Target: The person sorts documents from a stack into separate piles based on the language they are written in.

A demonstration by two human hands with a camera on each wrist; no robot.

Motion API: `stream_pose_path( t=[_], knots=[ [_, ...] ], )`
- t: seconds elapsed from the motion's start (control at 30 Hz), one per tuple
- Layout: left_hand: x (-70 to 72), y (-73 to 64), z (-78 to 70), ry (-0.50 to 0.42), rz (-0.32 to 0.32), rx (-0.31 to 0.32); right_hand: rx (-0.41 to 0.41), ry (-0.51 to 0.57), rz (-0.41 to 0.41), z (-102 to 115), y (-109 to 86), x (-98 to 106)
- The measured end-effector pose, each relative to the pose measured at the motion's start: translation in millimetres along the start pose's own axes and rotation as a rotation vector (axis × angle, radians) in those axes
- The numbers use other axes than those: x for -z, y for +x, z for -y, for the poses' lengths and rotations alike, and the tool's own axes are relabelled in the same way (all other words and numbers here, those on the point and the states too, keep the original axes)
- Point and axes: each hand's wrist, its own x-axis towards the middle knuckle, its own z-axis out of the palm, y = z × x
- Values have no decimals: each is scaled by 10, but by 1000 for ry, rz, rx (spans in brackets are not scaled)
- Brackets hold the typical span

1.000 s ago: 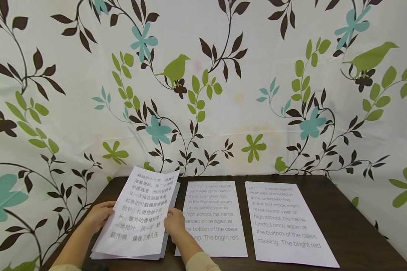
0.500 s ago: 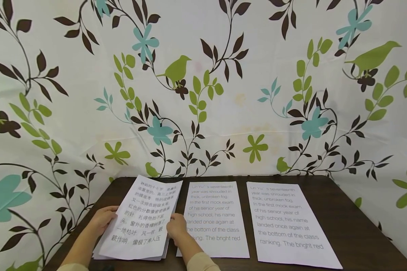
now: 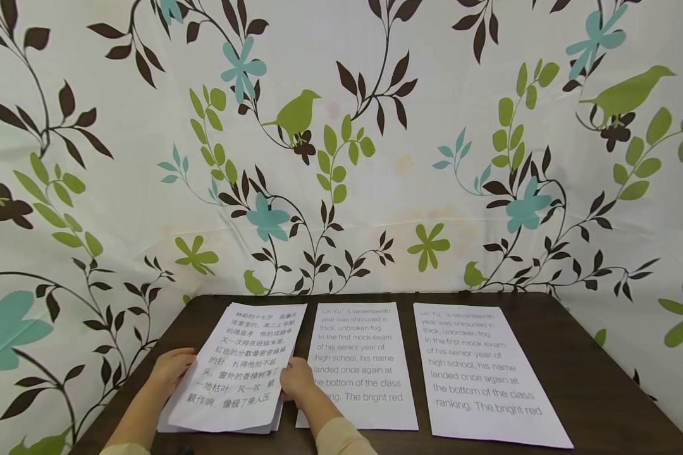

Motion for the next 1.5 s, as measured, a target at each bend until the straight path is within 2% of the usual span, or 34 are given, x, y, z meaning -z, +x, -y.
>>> stream_pose_path(
  t=[0.1, 0.17, 0.23, 0.37, 0.47, 0.57, 0.7, 0.9, 1.13, 1.3, 1.5],
  knots=[
    [-4, -1, -8, -17, -2, 22, -6, -4, 23, 21, -1, 29],
    [-14, 49, 29, -6, -19, 26, -13, -13, 29, 32, -2, 52],
    [-22, 141, 110, 24, -41, 11, -17, -15, 27, 36, -3, 81],
    [-37, 418, 382, 97, -105, -42, -31, -26, 0, 18, 4, 146],
    [-70, 572, 538, 113, -105, -90, -43, -20, -18, -16, 13, 198],
    [-128, 635, 570, 90, -78, -86, -43, -10, -32, -31, 1, 257],
    [-221, 663, 526, 70, -65, -63, -34, -4, -49, -21, -15, 343],
    [-355, 654, 420, 19, -39, -60, -12, -11, -74, 1, -8, 507],
    [-503, 571, 284, 43, 27, -42, -4, -35, -91, 3, -9, 769],
    [-595, 425, 140, 39, 65, -62, -8, -50, -112, -26, 0, 962],
    [-778, 422, 108, 25, 115, -103, 11, -70, -150, -72, -29, 1207]
  ],
)
